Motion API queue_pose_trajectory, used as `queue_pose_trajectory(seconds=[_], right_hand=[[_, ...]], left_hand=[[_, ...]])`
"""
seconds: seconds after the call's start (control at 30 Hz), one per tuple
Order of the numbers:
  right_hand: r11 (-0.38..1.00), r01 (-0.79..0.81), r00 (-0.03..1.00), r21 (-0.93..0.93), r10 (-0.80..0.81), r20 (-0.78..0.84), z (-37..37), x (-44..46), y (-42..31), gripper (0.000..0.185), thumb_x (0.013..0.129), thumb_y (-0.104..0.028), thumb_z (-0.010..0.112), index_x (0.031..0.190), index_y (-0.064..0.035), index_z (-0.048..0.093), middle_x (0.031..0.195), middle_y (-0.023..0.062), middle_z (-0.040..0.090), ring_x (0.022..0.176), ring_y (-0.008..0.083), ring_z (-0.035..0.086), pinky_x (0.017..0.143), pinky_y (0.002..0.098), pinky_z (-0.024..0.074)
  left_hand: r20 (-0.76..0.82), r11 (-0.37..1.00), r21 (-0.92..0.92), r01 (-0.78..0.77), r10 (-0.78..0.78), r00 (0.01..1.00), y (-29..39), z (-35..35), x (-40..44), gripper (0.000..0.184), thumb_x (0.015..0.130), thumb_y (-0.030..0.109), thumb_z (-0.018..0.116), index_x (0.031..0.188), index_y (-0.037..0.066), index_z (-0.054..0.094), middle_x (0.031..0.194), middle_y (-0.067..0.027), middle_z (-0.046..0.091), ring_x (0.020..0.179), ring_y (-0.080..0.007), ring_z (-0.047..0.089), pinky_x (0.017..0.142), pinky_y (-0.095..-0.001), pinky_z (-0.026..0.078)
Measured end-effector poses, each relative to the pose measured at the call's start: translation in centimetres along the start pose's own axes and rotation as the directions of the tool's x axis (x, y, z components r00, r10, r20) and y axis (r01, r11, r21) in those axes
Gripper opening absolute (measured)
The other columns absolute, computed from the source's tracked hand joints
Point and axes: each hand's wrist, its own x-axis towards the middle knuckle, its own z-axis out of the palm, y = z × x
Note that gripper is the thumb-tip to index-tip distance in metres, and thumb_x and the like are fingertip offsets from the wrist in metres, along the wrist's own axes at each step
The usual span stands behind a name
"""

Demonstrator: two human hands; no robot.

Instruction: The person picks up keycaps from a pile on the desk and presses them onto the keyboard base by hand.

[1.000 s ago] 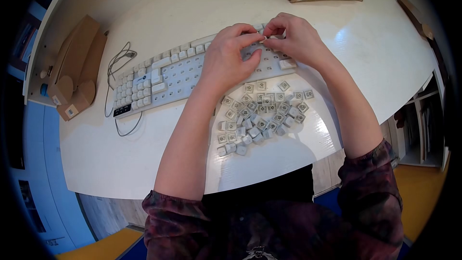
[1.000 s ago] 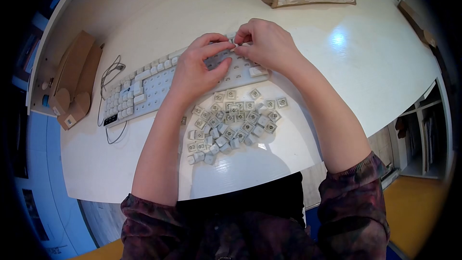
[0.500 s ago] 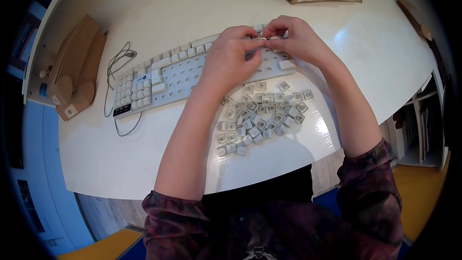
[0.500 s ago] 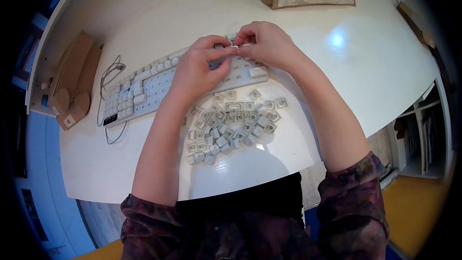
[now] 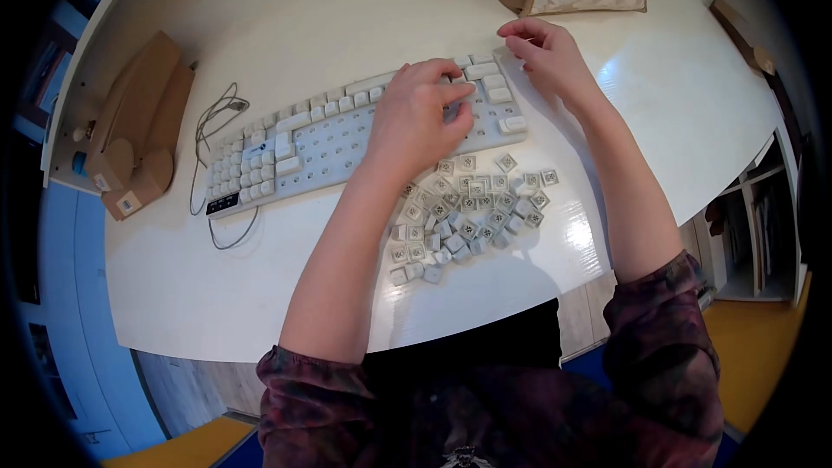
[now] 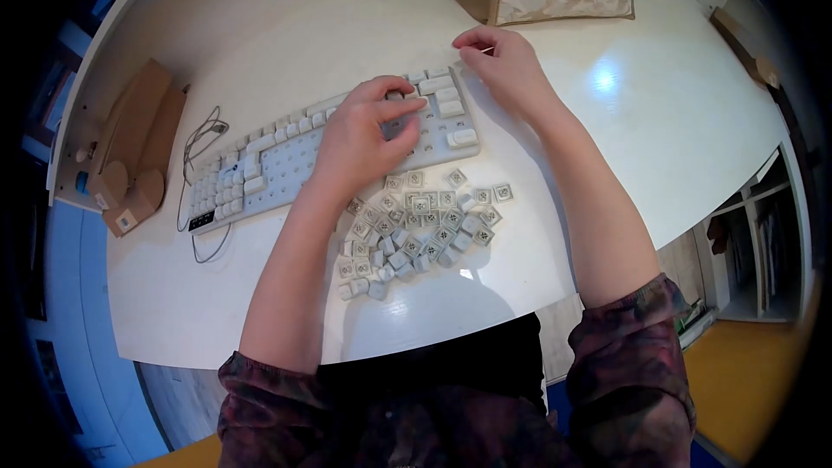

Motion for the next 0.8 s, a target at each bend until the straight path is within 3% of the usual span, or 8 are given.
queue_pose_trajectory(seconds=[0.13,0.27,0.43,0.63,0.73,0.8], right_hand=[[0.979,0.064,0.993,-0.193,-0.082,-0.090,-0.3,0.7,2.0,0.024,0.088,-0.016,0.063,0.107,-0.0040,0.071,0.094,0.0082,0.071,0.085,0.0173,0.064,0.080,0.0309,0.0506],[0.930,0.045,0.993,-0.365,-0.080,-0.082,-0.2,0.6,1.8,0.024,0.088,-0.017,0.064,0.109,-0.0080,0.072,0.097,0.0081,0.072,0.087,0.0194,0.066,0.082,0.0333,0.0519],[0.947,0.091,0.994,-0.307,-0.106,-0.031,-0.1,0.1,0.1,0.025,0.087,-0.020,0.065,0.108,-0.0079,0.073,0.095,0.0086,0.073,0.087,0.0197,0.067,0.080,0.0333,0.0526],[0.945,0.150,0.988,-0.290,-0.153,0.014,0.3,-0.3,-0.2,0.026,0.087,-0.023,0.065,0.106,-0.0065,0.073,0.091,0.0100,0.072,0.083,0.0206,0.067,0.078,0.0339,0.0525],[0.943,0.163,0.986,-0.291,-0.169,0.005,0.3,-0.3,0.0,0.026,0.087,-0.023,0.065,0.105,-0.0070,0.073,0.091,0.0102,0.072,0.083,0.0210,0.067,0.078,0.0344,0.0526],[0.940,0.167,0.984,-0.299,-0.176,-0.005,0.4,-0.3,-0.2,0.024,0.087,-0.020,0.065,0.106,-0.0060,0.073,0.091,0.0091,0.072,0.082,0.0189,0.065,0.077,0.0331,0.0522]], left_hand=[[0.028,0.998,-0.035,0.061,-0.060,0.998,0.2,-0.1,0.1,0.027,0.081,0.019,0.071,0.106,0.011,0.075,0.116,-0.0050,0.066,0.103,-0.0228,0.064,0.085,-0.0339,0.053],[0.106,0.993,-0.085,0.079,-0.070,0.992,0.5,-1.1,0.4,0.046,0.072,0.029,0.079,0.112,0.008,0.072,0.124,-0.0069,0.062,0.114,-0.0280,0.058,0.099,-0.0393,0.047],[0.207,0.995,-0.085,0.050,-0.032,0.978,0.1,-2.1,0.2,0.073,0.062,0.038,0.087,0.126,0.009,0.064,0.138,-0.0099,0.053,0.125,-0.0315,0.050,0.105,-0.0419,0.043],[0.256,1.000,-0.006,-0.015,0.016,0.967,-0.3,-1.8,0.5,0.069,0.069,0.030,0.085,0.131,0.012,0.060,0.143,-0.0100,0.048,0.130,-0.0292,0.048,0.107,-0.0386,0.043],[0.195,0.992,-0.128,0.023,0.002,0.981,0.3,-1.9,0.5,0.054,0.071,0.024,0.083,0.121,0.011,0.067,0.136,-0.0095,0.053,0.124,-0.0286,0.051,0.101,-0.0368,0.047],[0.204,0.985,-0.140,-0.099,0.126,0.971,1.0,-2.4,0.9,0.044,0.071,0.020,0.082,0.113,0.011,0.071,0.124,-0.0075,0.059,0.116,-0.0268,0.056,0.094,-0.0365,0.049]])
